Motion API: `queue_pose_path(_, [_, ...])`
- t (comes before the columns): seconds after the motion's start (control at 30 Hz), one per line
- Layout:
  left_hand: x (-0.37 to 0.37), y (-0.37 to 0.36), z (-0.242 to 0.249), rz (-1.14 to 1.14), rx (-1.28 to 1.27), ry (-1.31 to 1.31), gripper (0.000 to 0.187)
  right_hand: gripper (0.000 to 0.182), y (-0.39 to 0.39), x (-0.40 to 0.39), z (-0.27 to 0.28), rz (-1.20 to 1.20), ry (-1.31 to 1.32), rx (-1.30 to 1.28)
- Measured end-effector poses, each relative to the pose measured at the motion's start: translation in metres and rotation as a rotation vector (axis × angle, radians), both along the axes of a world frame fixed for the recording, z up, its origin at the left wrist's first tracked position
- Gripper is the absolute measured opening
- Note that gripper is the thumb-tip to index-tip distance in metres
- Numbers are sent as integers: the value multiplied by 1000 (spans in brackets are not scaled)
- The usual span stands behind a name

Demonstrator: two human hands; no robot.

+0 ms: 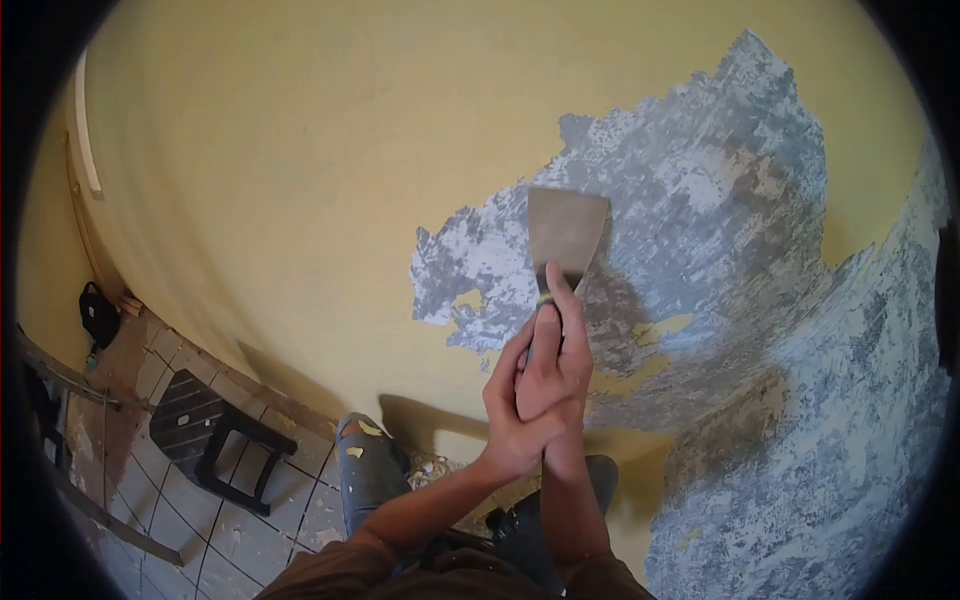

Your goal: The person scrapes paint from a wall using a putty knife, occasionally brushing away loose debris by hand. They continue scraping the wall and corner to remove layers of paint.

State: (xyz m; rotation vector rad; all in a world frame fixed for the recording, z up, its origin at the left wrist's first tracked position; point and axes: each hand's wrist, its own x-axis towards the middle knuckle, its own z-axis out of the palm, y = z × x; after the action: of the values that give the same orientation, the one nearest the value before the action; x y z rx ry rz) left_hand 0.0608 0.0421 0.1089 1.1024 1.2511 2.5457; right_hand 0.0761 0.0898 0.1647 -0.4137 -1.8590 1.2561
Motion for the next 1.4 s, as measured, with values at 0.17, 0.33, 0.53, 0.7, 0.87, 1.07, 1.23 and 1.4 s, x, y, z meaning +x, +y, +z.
queue_pose_path(0.17, [-3, 1, 7, -105, -35, -126, 92, 40, 6, -8, 1, -16, 1, 43])
queue_pose_path(0.33, [-2, -1, 0, -52, -11, -30, 92, 41, 5, -9, -16, -23, 80, 105])
queue_pose_path(0.53, [-4, 0, 3, -91, -31, -100, 89, 40, 3, -5, -5, -5, 24, 54])
queue_pose_path(0.7, [-14, 5, 14, -31, -14, -8, 88, 41, 4, -9, 3, -58, -23, 61])
queue_pose_path(0.87, [-11, 0, 24, -124, 3, -78, 88, 41, 0, -6, 19, -11, -20, 42])
queue_pose_path(1.07, [-18, 6, 18, -9, 8, 75, 85, 41, 12, -17, 8, -29, 120, 136])
queue_pose_path(1.23, [-19, 5, 33, -92, 26, 9, 86, 41, 4, -12, 28, -29, 64, 108])
queue_pose_path(1.4, [-17, 9, 28, -14, 30, 78, 85, 41, 13, -16, 16, -73, 148, 202])
